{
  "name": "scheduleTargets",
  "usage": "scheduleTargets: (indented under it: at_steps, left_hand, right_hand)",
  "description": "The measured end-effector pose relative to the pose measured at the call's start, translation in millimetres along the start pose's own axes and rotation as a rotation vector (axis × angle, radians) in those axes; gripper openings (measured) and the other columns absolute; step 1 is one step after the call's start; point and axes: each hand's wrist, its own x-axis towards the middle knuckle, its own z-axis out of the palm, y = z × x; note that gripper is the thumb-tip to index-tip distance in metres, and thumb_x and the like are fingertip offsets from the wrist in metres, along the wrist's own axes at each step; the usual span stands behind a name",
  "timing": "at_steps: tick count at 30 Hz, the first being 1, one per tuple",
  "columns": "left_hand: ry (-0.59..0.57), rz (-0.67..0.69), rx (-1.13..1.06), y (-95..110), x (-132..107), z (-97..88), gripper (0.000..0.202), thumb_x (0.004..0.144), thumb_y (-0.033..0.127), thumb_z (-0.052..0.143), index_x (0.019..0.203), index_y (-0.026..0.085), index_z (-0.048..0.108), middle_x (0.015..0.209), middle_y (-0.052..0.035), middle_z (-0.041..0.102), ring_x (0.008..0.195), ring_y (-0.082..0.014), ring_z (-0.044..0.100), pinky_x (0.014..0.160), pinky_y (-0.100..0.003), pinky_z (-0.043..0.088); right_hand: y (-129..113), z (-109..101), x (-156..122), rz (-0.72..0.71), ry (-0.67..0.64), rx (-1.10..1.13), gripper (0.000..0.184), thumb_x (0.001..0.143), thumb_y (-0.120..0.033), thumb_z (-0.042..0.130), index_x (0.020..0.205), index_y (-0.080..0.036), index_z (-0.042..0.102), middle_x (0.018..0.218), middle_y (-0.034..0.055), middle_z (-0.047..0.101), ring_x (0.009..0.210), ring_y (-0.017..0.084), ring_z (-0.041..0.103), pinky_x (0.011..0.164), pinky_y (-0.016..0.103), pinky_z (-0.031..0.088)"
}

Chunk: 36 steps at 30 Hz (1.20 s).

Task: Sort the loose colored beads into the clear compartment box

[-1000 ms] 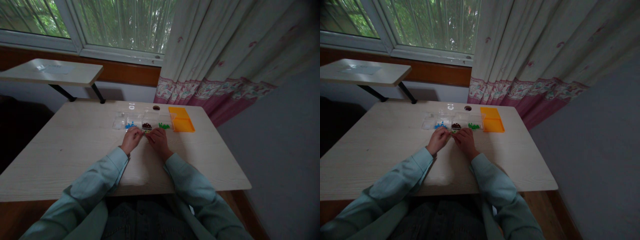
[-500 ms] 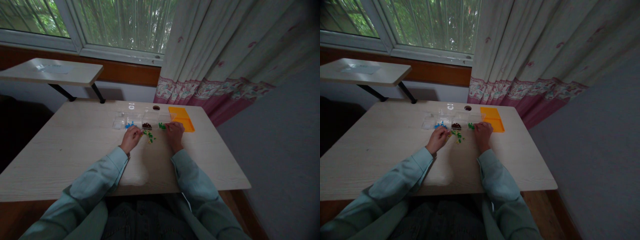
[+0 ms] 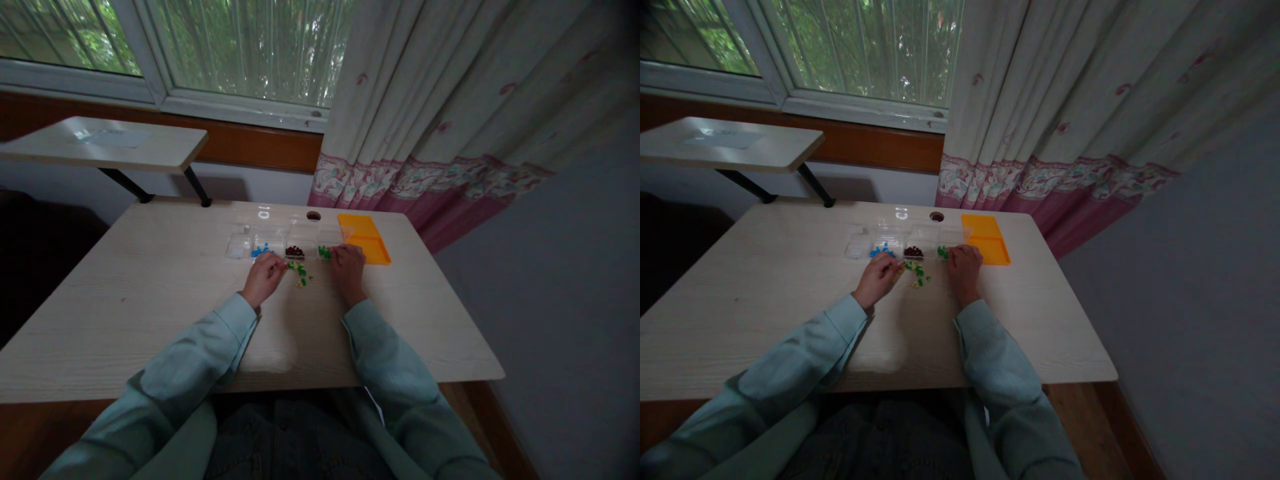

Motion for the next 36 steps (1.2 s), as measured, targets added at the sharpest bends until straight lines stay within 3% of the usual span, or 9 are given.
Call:
scheduleTargets:
  at_steps: [6, 11, 23, 36]
  left_hand:
    - [-0.159, 0.141, 0.111, 11.8, -1.3, -2.8, 0.02, 0.092, 0.032, 0.052, 0.1, 0.02, 0.066, 0.091, -0.0069, 0.059, 0.092, -0.0208, 0.052, 0.085, -0.036, 0.042]
    - [-0.266, 0.19, 0.25, 17.8, -3.0, -2.7, 0.031, 0.088, 0.024, 0.055, 0.117, 0.026, 0.064, 0.102, -0.0084, 0.055, 0.099, -0.0242, 0.049, 0.089, -0.04, 0.04]
    - [-0.274, 0.178, 0.335, 17.8, -3.4, -3.0, 0.023, 0.087, 0.035, 0.059, 0.107, 0.026, 0.066, 0.102, -0.0077, 0.053, 0.099, -0.0248, 0.047, 0.088, -0.041, 0.041]
    - [-0.263, 0.164, 0.358, 16.2, -3.2, -1.6, 0.013, 0.086, 0.033, 0.061, 0.093, 0.023, 0.066, 0.098, -0.0073, 0.055, 0.098, -0.0254, 0.048, 0.085, -0.041, 0.039]
  right_hand:
    - [-1.6, 1.0, -0.8, 0.006, 0.005, 0.004, 0.027, 0.092, -0.032, 0.049, 0.085, -0.018, 0.071, 0.087, 0.0066, 0.066, 0.09, 0.02, 0.052, 0.088, 0.036, 0.034]
    - [-2.5, 0.8, -1.0, -0.004, -0.004, -0.002, 0.027, 0.092, -0.032, 0.049, 0.086, -0.019, 0.072, 0.086, 0.0063, 0.066, 0.089, 0.02, 0.053, 0.088, 0.036, 0.035]
    - [-3.6, 3.4, -2.0, -0.004, 0.011, 0.003, 0.027, 0.092, -0.034, 0.051, 0.086, -0.018, 0.072, 0.087, 0.0056, 0.067, 0.091, 0.02, 0.053, 0.088, 0.034, 0.035]
    - [-4.7, 1.8, -1.8, -0.031, -0.004, 0.037, 0.025, 0.092, -0.033, 0.052, 0.087, -0.019, 0.072, 0.087, 0.0062, 0.068, 0.089, 0.02, 0.054, 0.086, 0.035, 0.036]
